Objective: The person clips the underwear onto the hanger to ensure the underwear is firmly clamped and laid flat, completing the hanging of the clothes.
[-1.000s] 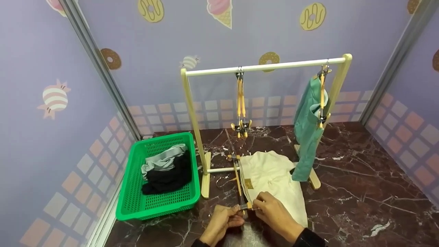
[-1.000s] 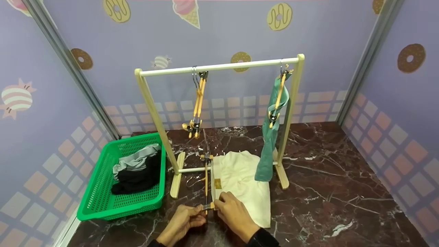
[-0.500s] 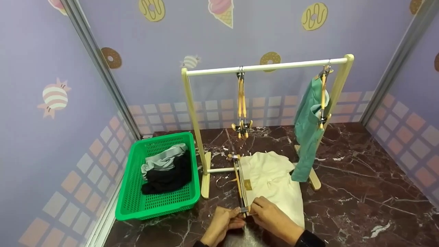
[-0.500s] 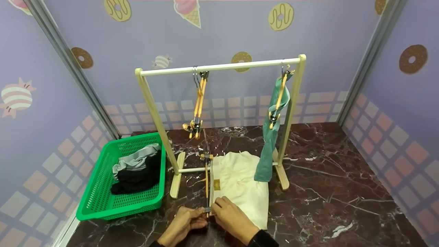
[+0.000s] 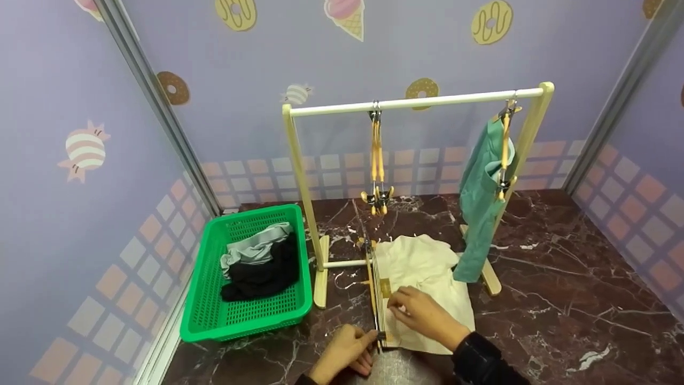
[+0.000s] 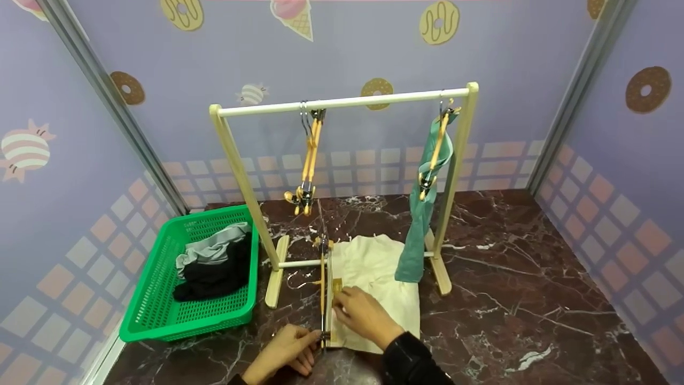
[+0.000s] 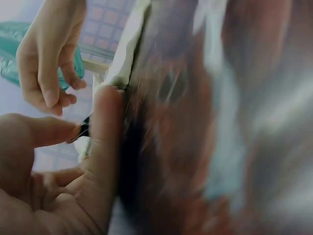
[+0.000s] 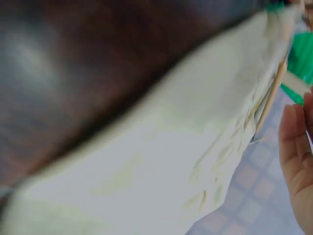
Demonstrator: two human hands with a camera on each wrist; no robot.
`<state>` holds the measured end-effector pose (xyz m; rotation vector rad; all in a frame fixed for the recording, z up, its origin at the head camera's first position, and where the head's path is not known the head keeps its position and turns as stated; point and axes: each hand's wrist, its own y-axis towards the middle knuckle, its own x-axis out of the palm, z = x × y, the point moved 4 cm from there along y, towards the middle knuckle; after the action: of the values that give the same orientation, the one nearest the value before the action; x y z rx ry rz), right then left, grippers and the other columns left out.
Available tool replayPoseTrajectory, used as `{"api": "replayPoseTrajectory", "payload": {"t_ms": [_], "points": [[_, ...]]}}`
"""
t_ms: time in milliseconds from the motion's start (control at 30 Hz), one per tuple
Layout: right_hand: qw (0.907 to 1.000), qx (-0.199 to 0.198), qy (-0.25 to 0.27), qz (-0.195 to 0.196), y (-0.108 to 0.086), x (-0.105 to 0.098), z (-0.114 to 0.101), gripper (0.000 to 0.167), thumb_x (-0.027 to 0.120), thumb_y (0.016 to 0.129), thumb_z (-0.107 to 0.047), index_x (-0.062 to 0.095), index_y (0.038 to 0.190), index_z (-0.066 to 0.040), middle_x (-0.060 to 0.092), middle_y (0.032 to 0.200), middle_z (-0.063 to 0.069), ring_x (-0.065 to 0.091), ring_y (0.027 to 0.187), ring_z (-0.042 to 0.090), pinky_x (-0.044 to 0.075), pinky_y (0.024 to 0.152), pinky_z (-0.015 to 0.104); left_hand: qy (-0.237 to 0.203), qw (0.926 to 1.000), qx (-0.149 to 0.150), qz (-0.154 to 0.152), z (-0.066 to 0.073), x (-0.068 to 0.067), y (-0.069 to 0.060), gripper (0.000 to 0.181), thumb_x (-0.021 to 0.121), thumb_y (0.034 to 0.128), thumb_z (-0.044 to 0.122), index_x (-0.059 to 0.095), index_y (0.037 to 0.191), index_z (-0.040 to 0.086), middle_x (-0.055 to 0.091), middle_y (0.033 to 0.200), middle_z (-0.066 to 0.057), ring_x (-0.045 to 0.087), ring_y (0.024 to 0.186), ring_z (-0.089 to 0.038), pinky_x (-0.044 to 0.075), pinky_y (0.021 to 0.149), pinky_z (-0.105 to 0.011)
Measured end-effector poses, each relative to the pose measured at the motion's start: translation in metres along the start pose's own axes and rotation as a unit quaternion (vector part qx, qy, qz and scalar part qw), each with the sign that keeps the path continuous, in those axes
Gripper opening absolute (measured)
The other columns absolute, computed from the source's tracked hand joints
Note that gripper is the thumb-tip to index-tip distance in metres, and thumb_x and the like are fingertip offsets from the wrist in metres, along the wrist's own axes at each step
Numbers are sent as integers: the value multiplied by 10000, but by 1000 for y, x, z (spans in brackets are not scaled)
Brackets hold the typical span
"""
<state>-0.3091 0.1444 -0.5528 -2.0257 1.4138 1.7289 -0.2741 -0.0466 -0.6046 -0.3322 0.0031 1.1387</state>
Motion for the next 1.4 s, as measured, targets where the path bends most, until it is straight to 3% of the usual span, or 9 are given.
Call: {"api": "replayPoseTrajectory", "payload": {"t_ms": [167, 433, 500, 600, 800, 1000, 1200, 1267, 1400], "points": [[9979, 614, 179, 103, 27, -2, 20, 69, 717, 898, -11, 709, 949, -57, 659, 896, 47, 652, 840, 205, 560, 768, 370, 1047, 9942, 220, 63, 6, -3, 0, 435, 656, 1006, 297, 676, 693, -4, 646, 519, -132, 562, 353, -92, 492, 360, -278], [9875, 1370, 416, 655, 70, 4, 54, 85, 647, 883, 65, 710, 909, 15, 656, 901, 144, 660, 865, 327, 551, 791, 462, 1543, 9867, 324, 386, 7, -3, 3, 396, 682, 984, 278, 649, 664, 48, 596, 458, -17, 496, 324, -38, 441, 342, -223], [9842, 1550, 454, 728, 77, 10, 63, 100, 621, 890, 81, 705, 919, 36, 650, 933, 176, 650, 914, 367, 541, 826, 490, 1540, 9865, 342, 433, 7, -3, 3, 400, 688, 979, 283, 646, 656, 51, 587, 453, -7, 483, 320, -31, 423, 338, -211], [9781, 1882, 470, 757, 82, 19, 77, 100, 609, 913, 95, 698, 945, 62, 639, 981, 207, 636, 969, 401, 528, 871, 506, 1171, 9924, 179, 324, 4, 0, 3, 399, 686, 981, 289, 642, 670, 42, 596, 462, -18, 506, 327, -50, 430, 334, -225], [9724, 2216, 253, 688, 93, 29, 97, 94, 639, 926, 76, 699, 989, 111, 672, 968, 248, 645, 950, 436, 529, 878, 517, 880, 9957, -67, 290, 2, 0, 2, 390, 696, 973, 300, 639, 698, 30, 613, 485, -34, 542, 348, -78, 478, 355, -261], [9748, 2215, -56, 260, 102, 34, 105, 285, 607, 984, -3, 620, 1246, 109, 662, 1100, 320, 640, 1005, 503, 525, 901, 559, 864, 9956, -156, 325, 3, -1, 1, 376, 704, 969, 295, 628, 698, 45, 627, 504, -47, 555, 360, -83, 482, 362, -256], [9813, 1827, -327, -504, 110, 39, 105, 440, 529, 1029, -57, 473, 1442, 84, 587, 1292, 369, 590, 1049, 601, 432, 989, 647, 739, 9962, -286, 359, 3, -1, -1, 370, 714, 966, 293, 621, 715, 37, 631, 523, -60, 554, 365, -94, 492, 373, -259], [9799, 1805, -338, -784, 114, 41, 106, 448, 497, 1040, -62, 447, 1459, 89, 577, 1318, 363, 601, 1048, 584, 409, 1013, 645, 692, 9965, -288, 360, 4, -1, -2, 382, 716, 964, 294, 627, 713, 19, 626, 516, -60, 551, 363, -96, 494, 374, -263], [9682, 2258, -134, -1072, 118, 43, 109, 447, 458, 1050, -71, 434, 1464, 95, 576, 1327, 346, 596, 1094, 550, 408, 1038, 616, 675, 9967, -238, 376, 4, 0, -2, 401, 718, 960, 287, 619, 683, 13, 620, 499, -58, 550, 361, -97, 491, 369, -267]]}}
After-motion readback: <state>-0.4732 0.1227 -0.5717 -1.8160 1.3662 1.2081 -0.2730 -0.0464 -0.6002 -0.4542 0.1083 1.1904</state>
